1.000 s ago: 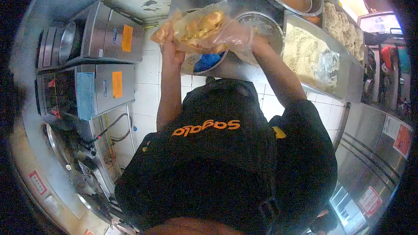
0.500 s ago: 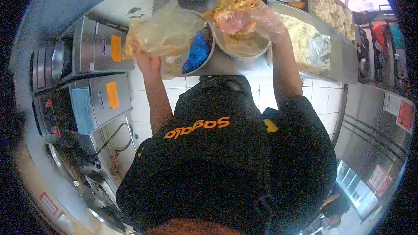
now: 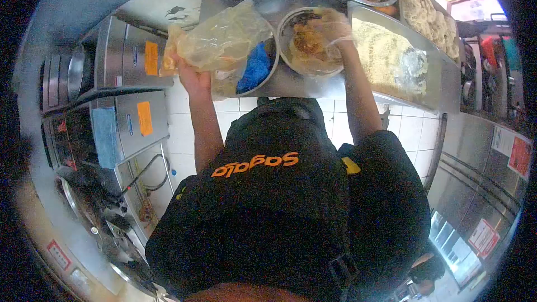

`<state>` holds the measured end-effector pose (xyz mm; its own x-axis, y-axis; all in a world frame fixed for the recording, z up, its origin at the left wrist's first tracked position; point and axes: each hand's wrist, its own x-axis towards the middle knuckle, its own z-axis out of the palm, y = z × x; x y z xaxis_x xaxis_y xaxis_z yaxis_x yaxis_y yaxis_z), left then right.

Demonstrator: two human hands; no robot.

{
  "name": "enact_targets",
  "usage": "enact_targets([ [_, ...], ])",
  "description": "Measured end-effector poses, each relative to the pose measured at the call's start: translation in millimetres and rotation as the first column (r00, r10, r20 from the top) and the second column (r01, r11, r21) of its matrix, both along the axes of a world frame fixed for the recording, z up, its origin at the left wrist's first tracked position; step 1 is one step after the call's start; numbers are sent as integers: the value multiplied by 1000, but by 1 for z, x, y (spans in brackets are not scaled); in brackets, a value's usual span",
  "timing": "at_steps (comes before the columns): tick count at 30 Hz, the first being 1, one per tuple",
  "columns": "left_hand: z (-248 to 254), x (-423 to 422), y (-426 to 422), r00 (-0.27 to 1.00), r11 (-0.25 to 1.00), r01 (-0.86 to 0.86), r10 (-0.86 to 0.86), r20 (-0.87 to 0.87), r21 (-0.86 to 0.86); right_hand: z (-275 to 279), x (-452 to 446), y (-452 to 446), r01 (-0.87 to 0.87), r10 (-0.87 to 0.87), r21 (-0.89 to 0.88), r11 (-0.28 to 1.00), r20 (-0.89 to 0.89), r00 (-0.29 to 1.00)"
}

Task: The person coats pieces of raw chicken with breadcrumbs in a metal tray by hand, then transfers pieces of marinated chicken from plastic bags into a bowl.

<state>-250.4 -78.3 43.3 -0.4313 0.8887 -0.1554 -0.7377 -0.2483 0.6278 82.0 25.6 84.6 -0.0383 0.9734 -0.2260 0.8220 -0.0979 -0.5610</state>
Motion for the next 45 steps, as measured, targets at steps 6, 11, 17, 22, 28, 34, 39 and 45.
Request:
enact_targets([
  [6, 14, 8, 0, 999, 999, -35, 35, 13, 24, 67, -30, -35, -366, 346, 116, 923, -666, 661],
  [11, 13, 24, 8, 999, 999, -25, 27, -42, 37, 31, -104, -54, -608, 720, 387, 693, -322, 615],
  [17, 28, 47, -1, 914, 988, -102, 140, -381, 117, 11, -142, -49, -448, 703, 559, 698, -414, 578],
  [22, 37, 29, -11, 845, 995, -29, 73, -529, 92, -1, -134, -49, -435, 480, 289, 853, -761, 436],
  [28, 68, 18, -19, 976, 968, -14, 68, -207, 251, 4, -111, -52, -468, 381, 181, 865, -845, 376],
  [34, 59, 22, -23, 930, 1000, -21, 27, -367, 21, 11, -111, -58, -523, 420, 185, 832, -826, 376],
  [39, 59, 33, -23, 697, 994, -65, -19, -717, -90, 16, -116, -63, -586, 482, 184, 789, -777, 405],
  [45, 50, 24, -7, 516, 967, 96, -250, -819, -235, 24, -117, -65, -661, 568, 145, 736, -664, 486],
])
